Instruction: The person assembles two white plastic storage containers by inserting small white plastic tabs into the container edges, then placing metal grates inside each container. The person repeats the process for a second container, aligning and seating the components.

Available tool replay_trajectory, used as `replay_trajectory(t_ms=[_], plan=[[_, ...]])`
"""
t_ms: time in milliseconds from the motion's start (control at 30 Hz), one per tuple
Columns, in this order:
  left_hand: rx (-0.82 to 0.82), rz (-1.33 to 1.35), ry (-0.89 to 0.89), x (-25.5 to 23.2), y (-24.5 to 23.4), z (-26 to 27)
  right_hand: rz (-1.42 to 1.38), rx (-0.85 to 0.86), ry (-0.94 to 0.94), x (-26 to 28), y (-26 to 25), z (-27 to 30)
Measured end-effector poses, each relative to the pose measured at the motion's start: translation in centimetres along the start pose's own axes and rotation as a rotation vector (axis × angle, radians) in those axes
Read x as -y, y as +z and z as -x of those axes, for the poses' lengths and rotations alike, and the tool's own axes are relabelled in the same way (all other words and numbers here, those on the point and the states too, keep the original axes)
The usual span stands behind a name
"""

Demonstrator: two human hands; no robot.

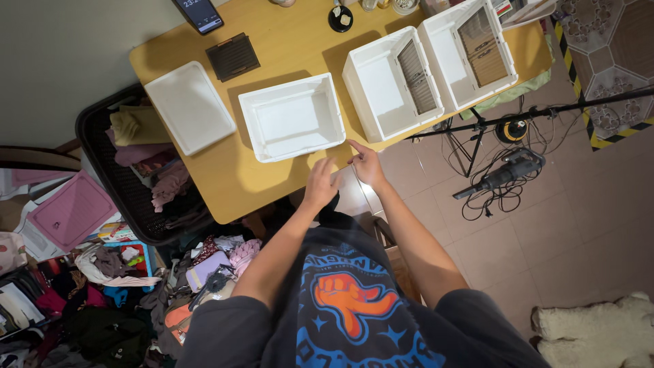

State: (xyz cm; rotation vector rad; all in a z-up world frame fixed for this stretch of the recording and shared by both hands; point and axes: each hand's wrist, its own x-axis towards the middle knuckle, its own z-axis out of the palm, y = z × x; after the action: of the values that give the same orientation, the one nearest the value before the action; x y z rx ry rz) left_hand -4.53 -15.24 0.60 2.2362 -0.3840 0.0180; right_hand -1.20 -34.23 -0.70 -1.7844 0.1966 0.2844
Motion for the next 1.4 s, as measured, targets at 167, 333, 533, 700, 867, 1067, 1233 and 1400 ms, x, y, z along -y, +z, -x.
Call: replay_trajectory(t_ms=[167, 333, 533, 700, 867, 1067, 1233, 1400], plan=[[-0.077, 0.120, -0.030, 3.6, 3.2, -3.0, 0.038, 0.017, -0.007, -0.5, 0.8, -0.7], [-0.049, 0.165, -0.076, 5.5, 5.9, -6.1, 0.081, -0.001, 0.059, -0.4, 1.5, -1.3], [-0.045, 0.360, -0.396, 5.1, 7.6, -6.2, 0.037, 0.000, 0.052, -0.3, 1.9, -1.3], [-0.273, 0.131, -0.059, 5.0, 8.0, -6.1, 0.104, -0.013, 0.066, -0.2, 1.9, -1.1], [-0.133, 0.303, -0.298, 5.2, 8.3, -5.9, 0.097, -0.008, 0.057, 0.1, 1.8, -0.9], [-0.118, 0.868, -0.746, 5.3, 8.4, -6.0, 0.093, -0.016, 0.027, 0.1, 2.1, -0.5], [-0.226, 0.064, -0.258, 3.0, 5.8, -4.5, 0.116, -0.047, 0.003, -2.0, 1.9, 0.2], [-0.126, 0.112, -0.232, 1.1, -0.1, 1.8, 0.066, -0.053, 0.027, -3.9, 0.4, 1.1]])
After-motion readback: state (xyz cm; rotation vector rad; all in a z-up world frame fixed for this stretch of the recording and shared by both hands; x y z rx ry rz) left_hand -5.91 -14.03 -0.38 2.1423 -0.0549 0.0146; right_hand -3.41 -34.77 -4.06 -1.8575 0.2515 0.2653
